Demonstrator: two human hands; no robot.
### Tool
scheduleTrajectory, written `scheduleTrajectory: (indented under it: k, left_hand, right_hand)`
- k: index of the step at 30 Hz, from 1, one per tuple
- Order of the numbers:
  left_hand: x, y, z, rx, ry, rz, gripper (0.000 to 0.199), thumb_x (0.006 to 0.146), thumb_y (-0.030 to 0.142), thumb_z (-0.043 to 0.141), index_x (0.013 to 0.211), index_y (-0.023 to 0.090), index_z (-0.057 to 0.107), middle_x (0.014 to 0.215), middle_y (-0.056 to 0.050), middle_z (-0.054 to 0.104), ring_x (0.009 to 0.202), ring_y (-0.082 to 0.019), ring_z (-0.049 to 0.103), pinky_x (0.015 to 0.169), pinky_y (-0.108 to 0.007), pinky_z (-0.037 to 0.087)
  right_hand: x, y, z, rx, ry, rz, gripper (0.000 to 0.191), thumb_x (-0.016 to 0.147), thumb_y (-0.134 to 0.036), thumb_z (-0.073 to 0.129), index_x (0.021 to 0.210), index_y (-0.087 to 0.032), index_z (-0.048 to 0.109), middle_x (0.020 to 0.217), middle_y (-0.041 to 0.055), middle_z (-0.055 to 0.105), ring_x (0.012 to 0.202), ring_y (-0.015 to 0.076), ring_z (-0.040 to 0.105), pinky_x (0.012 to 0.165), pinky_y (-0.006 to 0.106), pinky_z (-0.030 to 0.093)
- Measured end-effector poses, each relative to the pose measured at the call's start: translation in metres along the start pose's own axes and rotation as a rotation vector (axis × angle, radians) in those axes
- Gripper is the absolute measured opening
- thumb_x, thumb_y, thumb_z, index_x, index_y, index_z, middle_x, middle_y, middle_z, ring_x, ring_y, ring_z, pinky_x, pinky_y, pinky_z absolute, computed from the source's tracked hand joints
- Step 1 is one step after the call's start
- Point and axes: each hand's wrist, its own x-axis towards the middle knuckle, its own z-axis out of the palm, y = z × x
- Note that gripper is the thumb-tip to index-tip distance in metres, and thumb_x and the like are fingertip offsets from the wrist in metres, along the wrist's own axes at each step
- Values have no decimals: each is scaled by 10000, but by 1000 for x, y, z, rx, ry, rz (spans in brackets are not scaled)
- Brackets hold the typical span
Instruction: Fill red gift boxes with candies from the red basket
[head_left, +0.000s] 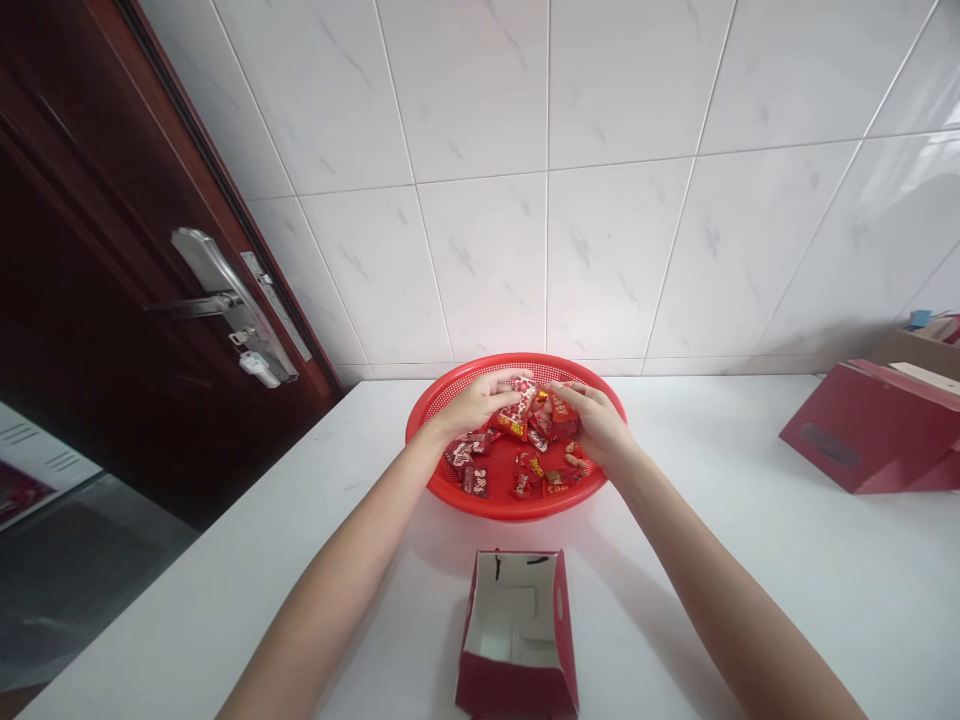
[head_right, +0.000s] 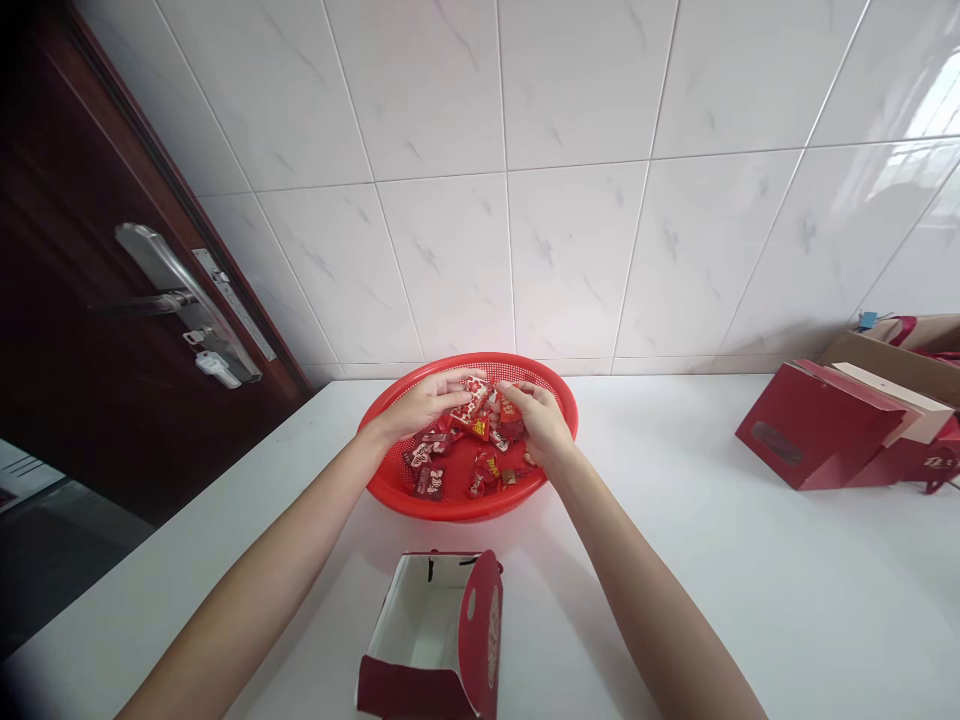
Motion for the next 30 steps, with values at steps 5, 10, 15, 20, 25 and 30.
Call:
scheduleTrajectory:
  k: [5,10,15,20,25,30]
  left_hand:
    - [-10,14,8,-55,46,25,530,822,357,703,1311,176,607,1193,-109,703,1078,-221,652,934,-352,509]
    - [-20,26,19,-58,90,34,541,844,353,709,1329,153,577,1084,-114,745,998,-224,687,892,-361,538]
    - [-24,26,22,-45,156,12,573,754,382,808,1242,133,641,1091,-124,747,1021,-256,691,915,-395,546]
    - [-24,22,19,-41,158,3,606,679,393,862,1191,132,672,923,-85,757,901,-242,706,850,-389,563]
    - [-26,22,20,-28,165,48,569,728,372,813,1224,138,663,993,-93,755,978,-256,700,904,-395,544]
    - [-25,20,21,3,171,53,547,702,337,836,1201,164,692,1219,-112,722,1163,-294,643,1015,-420,494]
  right_hand:
    - [-3,-1,0,-80,-35,4,394,594,-451,908,710,-207,621,546,-18,617,491,147,581,466,270,456]
    - [-9,-5,3,-130,-116,-30,412,575,-456,912,694,-214,599,511,-30,594,466,134,555,452,252,419]
    - [-8,-5,3,-133,-95,-70,390,574,-452,905,667,-211,613,517,-21,604,479,139,562,461,254,427]
    - [-9,-3,3,-150,-145,-67,378,606,-458,898,699,-215,625,544,-13,621,492,140,560,455,255,424]
    - [-10,-3,3,-162,-162,-79,366,631,-455,892,708,-216,624,540,-12,619,507,141,563,475,254,426]
    - [-7,-3,2,-117,-102,-138,370,617,-442,901,678,-218,613,560,-19,616,516,129,544,514,262,453]
